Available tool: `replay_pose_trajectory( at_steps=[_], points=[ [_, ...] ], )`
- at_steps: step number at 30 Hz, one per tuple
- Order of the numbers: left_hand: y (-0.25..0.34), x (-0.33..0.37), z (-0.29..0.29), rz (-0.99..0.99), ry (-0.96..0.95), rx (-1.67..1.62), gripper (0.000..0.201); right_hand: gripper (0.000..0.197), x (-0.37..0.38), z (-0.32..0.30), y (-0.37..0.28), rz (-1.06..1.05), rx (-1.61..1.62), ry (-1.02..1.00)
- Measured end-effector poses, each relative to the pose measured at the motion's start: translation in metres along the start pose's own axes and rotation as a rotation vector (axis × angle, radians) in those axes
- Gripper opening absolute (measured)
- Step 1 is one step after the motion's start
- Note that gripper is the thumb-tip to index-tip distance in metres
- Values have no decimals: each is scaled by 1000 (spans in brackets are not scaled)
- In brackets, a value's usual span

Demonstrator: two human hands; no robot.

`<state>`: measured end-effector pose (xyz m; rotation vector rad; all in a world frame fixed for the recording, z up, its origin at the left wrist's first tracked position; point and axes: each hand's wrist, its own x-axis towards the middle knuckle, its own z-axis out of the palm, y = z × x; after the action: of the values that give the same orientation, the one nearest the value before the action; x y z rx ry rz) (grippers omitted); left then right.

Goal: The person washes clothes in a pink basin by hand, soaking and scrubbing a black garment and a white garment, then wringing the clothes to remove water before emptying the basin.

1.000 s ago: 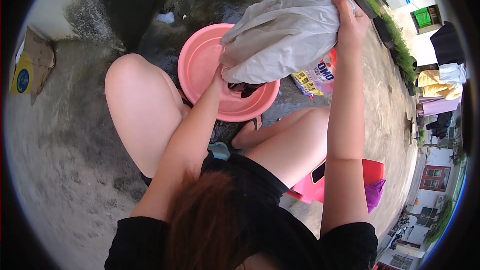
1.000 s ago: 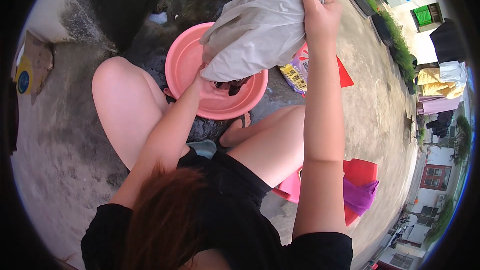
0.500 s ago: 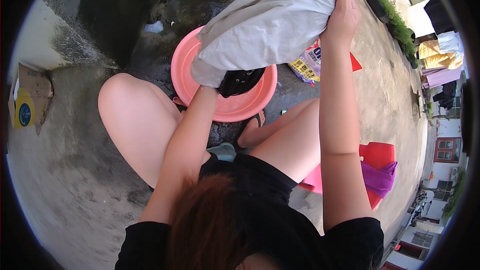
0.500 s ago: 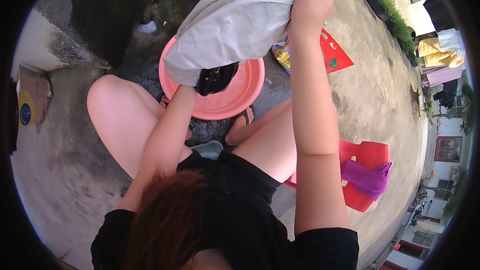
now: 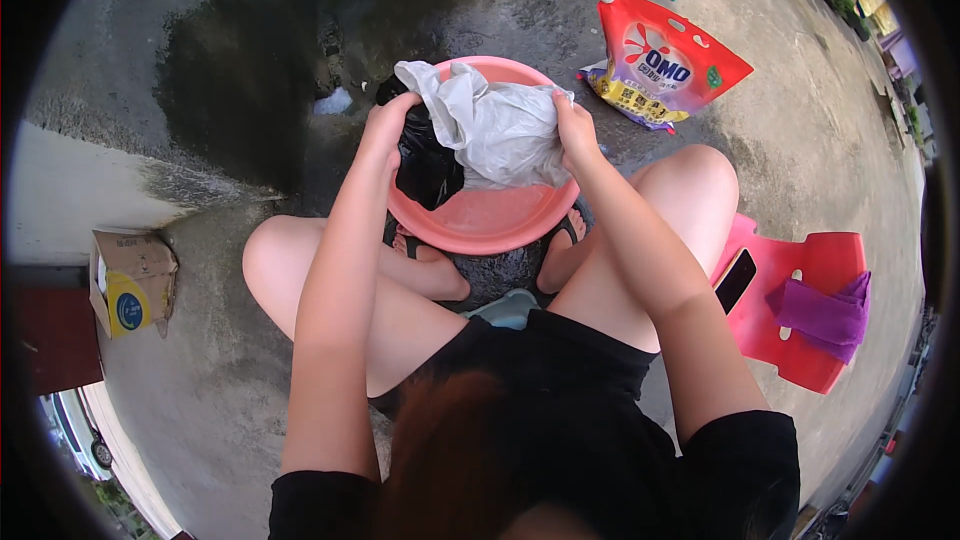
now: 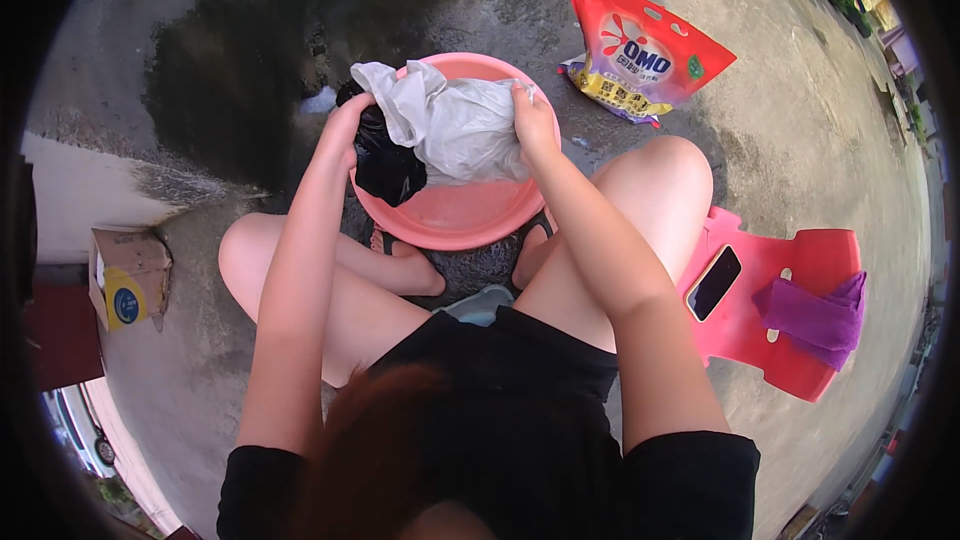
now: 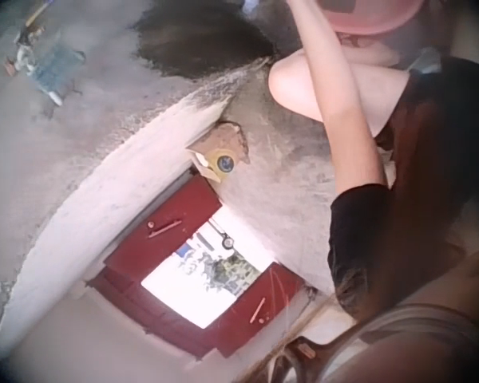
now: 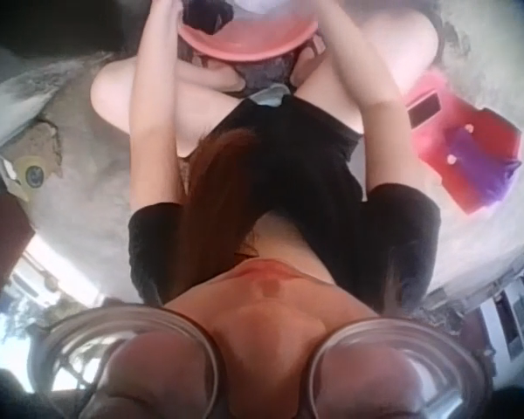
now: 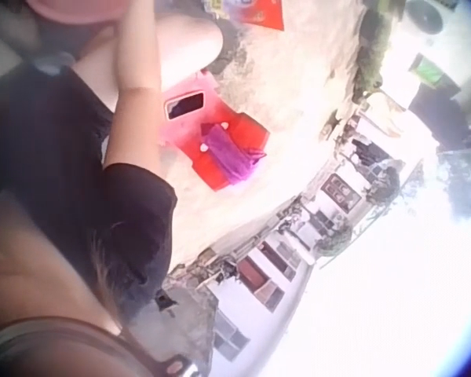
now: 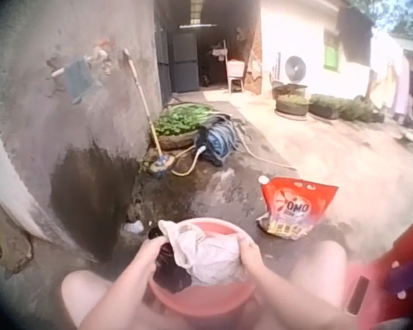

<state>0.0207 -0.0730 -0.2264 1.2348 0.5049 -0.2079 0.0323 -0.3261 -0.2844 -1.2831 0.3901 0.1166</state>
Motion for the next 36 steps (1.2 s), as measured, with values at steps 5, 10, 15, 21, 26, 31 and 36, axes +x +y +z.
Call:
replay_pose_trajectory(
  at_steps=[5,10,15,21,26,31,36],
  points=[
    [47,-34,11,216,8,210,27,45,-10,16,38,376,-537,-218],
    [73,-53,24,411,-158,269,30,55,-10,29,12,-54,-1082,-513],
    [62,-67,29,481,-344,301,38,74,-51,79,-94,248,-232,-582],
    [45,-69,40,500,-514,598,39,42,-38,90,-93,366,389,-784],
    [44,-67,44,230,-391,442,28,46,-29,102,-87,-107,35,-701],
    [26,-55,45,352,-243,439,37,37,-39,118,-90,-258,7,-616],
    [23,-45,50,211,-45,389,77,29,-39,125,-98,-231,124,-608]
  ],
)
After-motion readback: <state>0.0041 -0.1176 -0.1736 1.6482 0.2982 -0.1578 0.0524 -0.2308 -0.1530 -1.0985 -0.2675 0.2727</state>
